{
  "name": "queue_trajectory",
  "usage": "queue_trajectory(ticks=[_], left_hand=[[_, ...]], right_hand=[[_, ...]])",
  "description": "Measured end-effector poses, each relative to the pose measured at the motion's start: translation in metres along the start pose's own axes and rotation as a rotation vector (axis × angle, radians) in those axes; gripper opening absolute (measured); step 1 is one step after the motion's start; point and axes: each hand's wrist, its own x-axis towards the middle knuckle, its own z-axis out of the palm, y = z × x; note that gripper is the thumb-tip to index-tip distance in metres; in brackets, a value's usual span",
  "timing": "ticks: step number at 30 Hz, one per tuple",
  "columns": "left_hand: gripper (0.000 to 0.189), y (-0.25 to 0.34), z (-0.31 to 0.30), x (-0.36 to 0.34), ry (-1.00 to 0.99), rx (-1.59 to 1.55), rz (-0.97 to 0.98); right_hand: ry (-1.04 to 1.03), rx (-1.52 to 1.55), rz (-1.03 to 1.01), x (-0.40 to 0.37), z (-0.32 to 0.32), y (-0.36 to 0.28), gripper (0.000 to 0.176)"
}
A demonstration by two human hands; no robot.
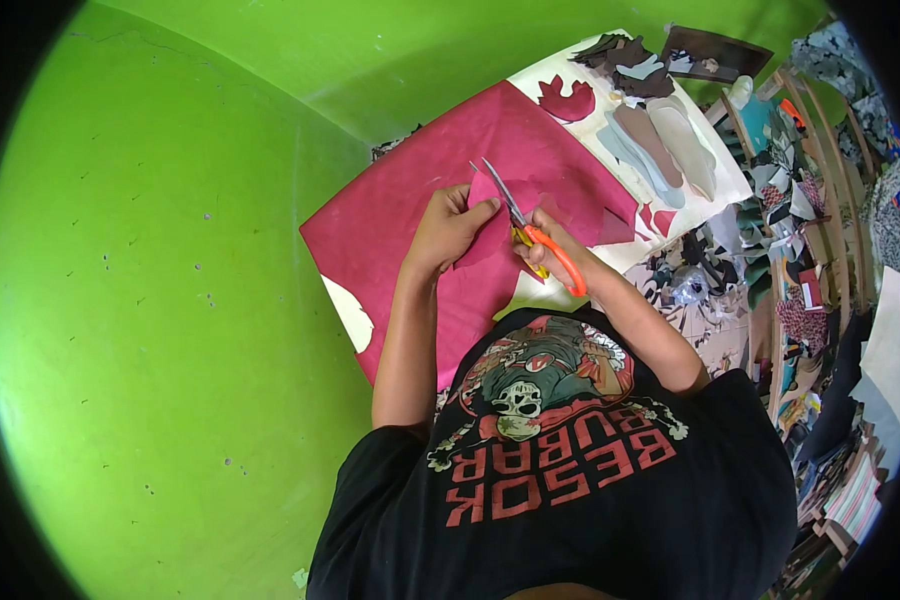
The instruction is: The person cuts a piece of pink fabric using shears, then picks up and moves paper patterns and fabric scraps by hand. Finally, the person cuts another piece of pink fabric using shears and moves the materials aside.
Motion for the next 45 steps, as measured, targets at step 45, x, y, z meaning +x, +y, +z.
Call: queue_trajectory(ticks=[45], left_hand=[[0.017,-0.009,-0.003,0.004,0.012,0.061,0.095]], right_hand=[[-0.104,0.196,-0.066,0.001,0.004,-0.001,0.073]])
